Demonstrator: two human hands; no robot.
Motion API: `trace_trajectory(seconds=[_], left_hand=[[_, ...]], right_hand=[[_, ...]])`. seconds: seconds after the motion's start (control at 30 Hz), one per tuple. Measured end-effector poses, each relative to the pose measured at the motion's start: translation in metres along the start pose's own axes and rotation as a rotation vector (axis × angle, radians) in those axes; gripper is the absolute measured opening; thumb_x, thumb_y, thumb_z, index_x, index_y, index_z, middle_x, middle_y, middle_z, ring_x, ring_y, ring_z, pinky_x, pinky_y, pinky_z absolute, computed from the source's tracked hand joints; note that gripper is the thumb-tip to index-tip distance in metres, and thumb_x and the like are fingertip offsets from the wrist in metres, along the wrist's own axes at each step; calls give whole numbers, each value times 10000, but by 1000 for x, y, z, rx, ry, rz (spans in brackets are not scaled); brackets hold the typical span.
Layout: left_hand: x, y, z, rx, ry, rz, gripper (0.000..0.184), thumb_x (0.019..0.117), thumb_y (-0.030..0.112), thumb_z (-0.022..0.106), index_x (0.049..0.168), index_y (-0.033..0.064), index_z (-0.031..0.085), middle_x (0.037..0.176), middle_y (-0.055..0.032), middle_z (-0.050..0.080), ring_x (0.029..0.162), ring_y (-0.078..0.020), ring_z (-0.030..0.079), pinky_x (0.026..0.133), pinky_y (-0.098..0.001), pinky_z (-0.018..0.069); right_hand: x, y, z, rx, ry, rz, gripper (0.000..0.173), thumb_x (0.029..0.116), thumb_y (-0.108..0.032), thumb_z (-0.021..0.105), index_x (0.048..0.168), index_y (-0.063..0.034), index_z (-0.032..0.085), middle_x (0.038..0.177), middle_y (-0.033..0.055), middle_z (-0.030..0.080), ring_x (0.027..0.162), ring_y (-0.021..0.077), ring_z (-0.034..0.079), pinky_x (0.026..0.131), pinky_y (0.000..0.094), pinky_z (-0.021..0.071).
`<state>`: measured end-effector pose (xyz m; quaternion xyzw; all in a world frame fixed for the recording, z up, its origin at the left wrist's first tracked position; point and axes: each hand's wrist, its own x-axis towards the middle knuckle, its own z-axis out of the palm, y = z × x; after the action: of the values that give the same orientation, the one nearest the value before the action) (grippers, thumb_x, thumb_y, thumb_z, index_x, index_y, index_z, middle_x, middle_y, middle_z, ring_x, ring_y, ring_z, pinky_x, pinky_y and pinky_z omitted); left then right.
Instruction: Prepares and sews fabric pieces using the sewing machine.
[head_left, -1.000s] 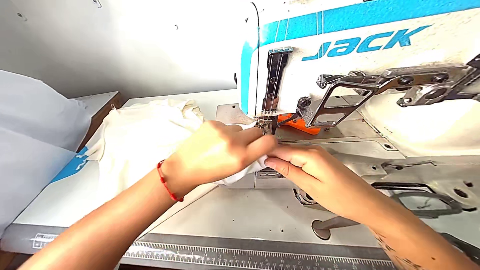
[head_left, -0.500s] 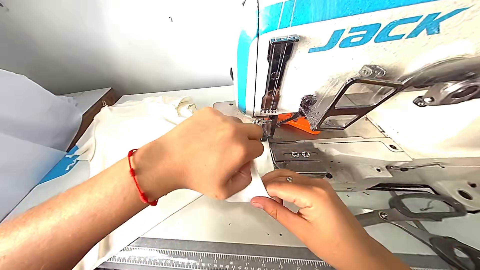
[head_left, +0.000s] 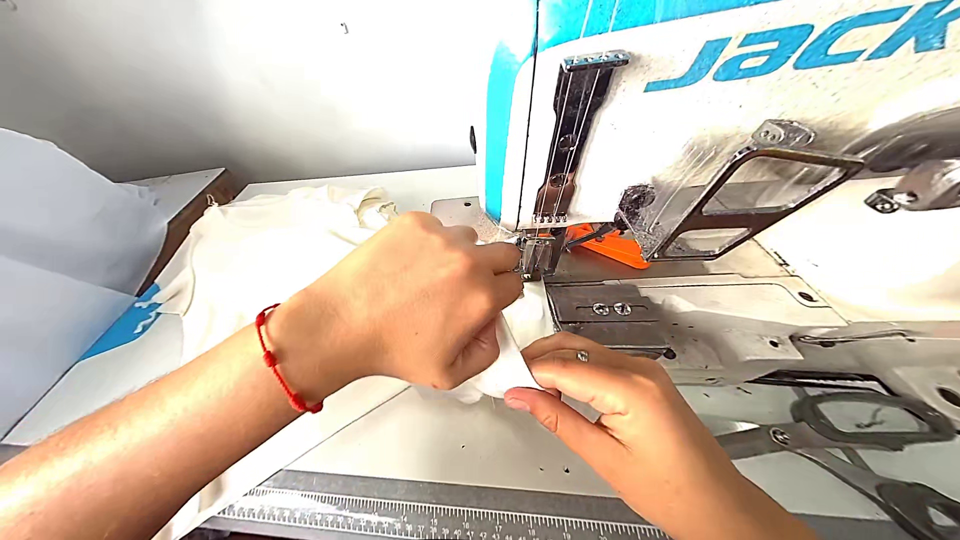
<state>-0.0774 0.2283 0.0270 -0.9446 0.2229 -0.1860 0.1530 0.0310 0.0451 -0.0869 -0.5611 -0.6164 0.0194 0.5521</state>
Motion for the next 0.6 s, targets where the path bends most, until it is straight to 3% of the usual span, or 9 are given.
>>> trace_trajectory(seconds=[0.13, 0.27, 0.37, 0.5, 0.6], left_hand=[[1, 11, -7, -46, 53, 31, 260, 861, 252, 519, 630, 158, 590, 653, 42, 524, 549, -88, 451, 460, -270, 251], [1, 7, -6, -8, 16, 10, 246, 841, 257, 517, 639, 144, 602, 674, 25, 551, 550, -107, 477, 448, -284, 271], [2, 17, -10, -73, 52, 46, 286, 864, 267, 515, 604, 160, 570, 608, 51, 477, 527, -80, 440, 455, -267, 250], [1, 8, -4, -20, 4, 2, 270, 843, 286, 512, 634, 142, 603, 621, 26, 516, 521, -117, 483, 439, -292, 284], [2, 12, -9, -69, 19, 1, 277, 841, 305, 520, 618, 157, 591, 613, 51, 493, 535, -85, 469, 455, -272, 282]], right_hand=[[-2, -1, 0, 13, 13, 0, 277, 1013, -279, 636, 890, -56, 745, 891, 13, 727, 890, -21, 660, 786, 99, 525], [-3, 0, 1, 8, 7, 3, 270, 1010, -283, 647, 892, -59, 742, 917, 14, 729, 883, -23, 662, 772, 98, 530], [-4, 0, 1, 12, 24, -11, 263, 1013, -278, 637, 935, -57, 756, 908, 17, 727, 884, -27, 656, 789, 92, 522], [-5, 1, 0, -1, 14, -10, 257, 1005, -269, 654, 886, -55, 736, 922, 21, 731, 901, -10, 670, 791, 106, 537], [-6, 1, 0, 11, 17, -24, 236, 998, -257, 660, 896, -59, 740, 927, 18, 739, 951, 0, 675, 834, 110, 533]])
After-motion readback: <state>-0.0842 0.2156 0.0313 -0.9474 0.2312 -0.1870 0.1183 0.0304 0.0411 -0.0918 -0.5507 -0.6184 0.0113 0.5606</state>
